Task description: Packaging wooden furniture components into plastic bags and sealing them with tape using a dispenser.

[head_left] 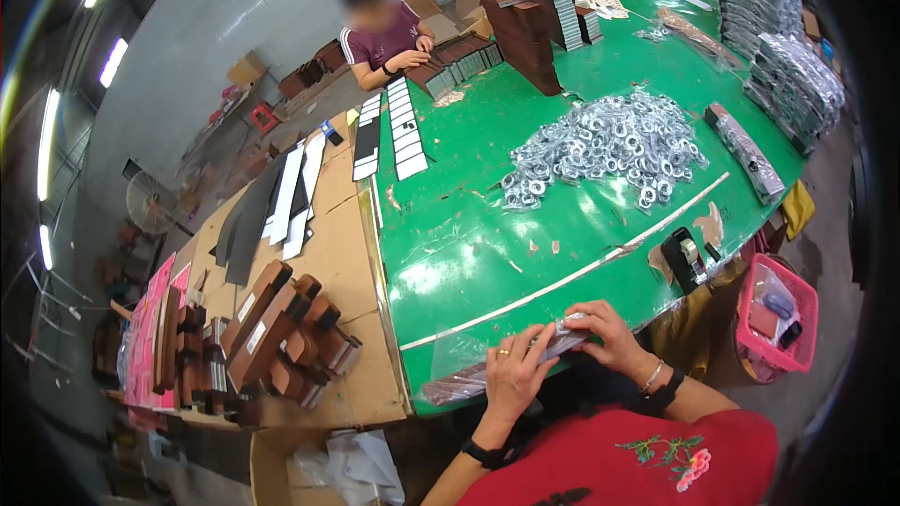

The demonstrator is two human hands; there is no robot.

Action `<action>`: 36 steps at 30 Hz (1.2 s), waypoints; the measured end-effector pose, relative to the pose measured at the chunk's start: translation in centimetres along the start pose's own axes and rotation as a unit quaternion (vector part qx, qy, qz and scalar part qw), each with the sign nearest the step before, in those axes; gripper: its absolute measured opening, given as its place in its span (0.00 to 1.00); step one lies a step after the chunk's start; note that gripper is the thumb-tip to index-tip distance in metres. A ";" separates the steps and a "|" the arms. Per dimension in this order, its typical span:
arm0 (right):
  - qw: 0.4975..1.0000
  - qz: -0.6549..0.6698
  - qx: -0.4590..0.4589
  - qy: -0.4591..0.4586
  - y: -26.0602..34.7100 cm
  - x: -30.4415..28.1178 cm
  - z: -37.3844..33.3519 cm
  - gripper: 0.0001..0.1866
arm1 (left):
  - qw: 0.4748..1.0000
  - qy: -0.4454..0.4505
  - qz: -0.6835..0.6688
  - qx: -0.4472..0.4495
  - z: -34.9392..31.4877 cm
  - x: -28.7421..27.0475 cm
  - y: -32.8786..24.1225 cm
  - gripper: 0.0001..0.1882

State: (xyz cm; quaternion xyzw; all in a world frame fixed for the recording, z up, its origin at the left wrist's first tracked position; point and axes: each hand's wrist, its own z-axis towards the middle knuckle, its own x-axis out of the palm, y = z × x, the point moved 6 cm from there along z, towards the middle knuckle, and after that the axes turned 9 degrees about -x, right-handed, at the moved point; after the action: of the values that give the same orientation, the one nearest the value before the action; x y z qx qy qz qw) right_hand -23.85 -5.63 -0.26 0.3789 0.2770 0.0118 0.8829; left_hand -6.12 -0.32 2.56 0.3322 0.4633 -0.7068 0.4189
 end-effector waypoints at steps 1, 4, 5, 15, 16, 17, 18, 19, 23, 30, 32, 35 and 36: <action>1.000 0.012 0.003 -0.002 -0.1 0.1 0.1 0.31 | 1.000 -0.007 -0.003 -0.002 0.1 0.0 0.1 0.32; 1.000 0.009 0.006 0.000 -0.2 0.1 0.2 0.31 | 1.000 -0.007 -0.002 -0.006 0.2 -0.1 0.2 0.31; 1.000 0.010 0.007 0.001 -0.2 0.2 0.2 0.31 | 1.000 -0.006 -0.003 -0.007 0.1 0.0 0.2 0.31; 1.000 0.011 -0.004 -0.002 -0.2 0.6 0.2 0.32 | 1.000 -0.010 -0.009 -0.009 0.0 -0.3 0.5 0.31; 1.000 0.004 -0.009 -0.003 -0.1 0.5 0.1 0.32 | 1.000 -0.005 -0.006 -0.013 0.0 -0.2 0.4 0.31; 1.000 0.005 -0.007 -0.004 -0.1 0.4 0.0 0.32 | 1.000 -0.003 -0.005 -0.012 0.0 -0.1 0.3 0.31; 1.000 0.006 -0.001 -0.003 -0.2 0.3 -0.1 0.32 | 1.000 -0.008 -0.006 -0.008 0.0 -0.1 0.2 0.31; 1.000 0.008 0.005 -0.006 -0.2 0.5 -0.1 0.32 | 1.000 -0.011 -0.005 -0.001 0.1 -0.4 0.3 0.31; 1.000 0.019 -0.010 -0.011 -0.6 0.1 -0.1 0.31 | 1.000 -0.016 0.005 0.004 0.2 -0.1 0.0 0.31; 1.000 0.003 -0.014 -0.017 -0.2 0.3 0.0 0.30 | 1.000 -0.009 0.006 0.004 0.2 -0.2 0.1 0.31; 1.000 0.002 -0.020 -0.013 -0.1 0.1 0.1 0.30 | 1.000 -0.013 0.005 -0.001 0.2 -0.2 0.0 0.31; 1.000 0.006 -0.020 -0.013 -0.1 0.1 0.0 0.29 | 1.000 -0.007 0.009 -0.002 0.2 -0.2 0.0 0.31; 1.000 0.006 -0.021 -0.014 -0.2 0.1 0.1 0.29 | 1.000 -0.008 0.004 -0.001 0.2 -0.3 0.0 0.31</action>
State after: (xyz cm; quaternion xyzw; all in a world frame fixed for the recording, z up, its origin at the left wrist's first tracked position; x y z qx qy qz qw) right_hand -23.80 -5.78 -0.39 0.3619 0.2624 0.0178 0.8944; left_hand -6.03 -0.46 2.88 0.3277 0.4592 -0.7071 0.4263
